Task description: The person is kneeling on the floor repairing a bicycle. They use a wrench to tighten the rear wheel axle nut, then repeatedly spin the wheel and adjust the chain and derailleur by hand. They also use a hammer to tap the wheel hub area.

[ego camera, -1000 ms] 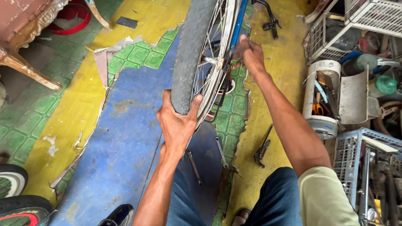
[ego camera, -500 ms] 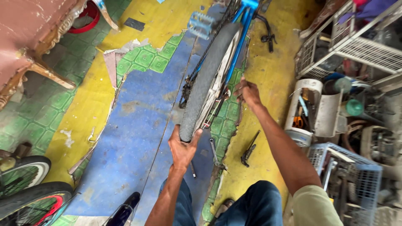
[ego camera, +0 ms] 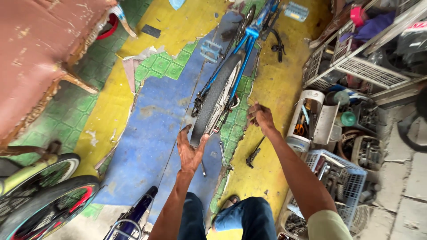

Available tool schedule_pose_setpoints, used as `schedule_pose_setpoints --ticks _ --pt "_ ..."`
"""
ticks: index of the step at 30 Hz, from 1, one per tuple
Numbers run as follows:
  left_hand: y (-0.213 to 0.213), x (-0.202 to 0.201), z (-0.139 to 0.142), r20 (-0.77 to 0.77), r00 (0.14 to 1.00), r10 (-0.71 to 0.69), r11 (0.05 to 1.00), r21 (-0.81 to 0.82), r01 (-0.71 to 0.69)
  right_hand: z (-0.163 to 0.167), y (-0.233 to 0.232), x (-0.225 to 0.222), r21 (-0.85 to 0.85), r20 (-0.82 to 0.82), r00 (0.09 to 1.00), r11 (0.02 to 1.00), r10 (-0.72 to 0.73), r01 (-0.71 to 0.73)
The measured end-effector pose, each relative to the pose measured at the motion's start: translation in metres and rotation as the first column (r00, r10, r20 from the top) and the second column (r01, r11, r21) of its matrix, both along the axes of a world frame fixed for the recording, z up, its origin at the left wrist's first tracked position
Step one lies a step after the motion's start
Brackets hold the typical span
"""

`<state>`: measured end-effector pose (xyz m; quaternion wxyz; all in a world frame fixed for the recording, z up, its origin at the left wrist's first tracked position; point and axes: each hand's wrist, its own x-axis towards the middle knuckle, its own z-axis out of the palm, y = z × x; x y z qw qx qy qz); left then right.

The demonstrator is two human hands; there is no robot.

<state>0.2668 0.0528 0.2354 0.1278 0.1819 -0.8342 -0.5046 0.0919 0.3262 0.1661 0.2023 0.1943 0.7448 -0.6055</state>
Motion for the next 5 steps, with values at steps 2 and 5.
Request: schedule_pose_setpoints --ticks 2,5 --pt "0.002 0.009 0.02 0.021 1.0 0.008 1.0 -0.022 -0.007 0.021 0.002 0.014 -0.004 0.017 1.0 1.0 -0.003 0.003" --pt "0.001 0.016 0.044 0.067 0.998 0.017 0.999 -0.037 -0.015 0.055 0.006 0.031 0.008 0.055 0.998 1.0 -0.006 0.005"
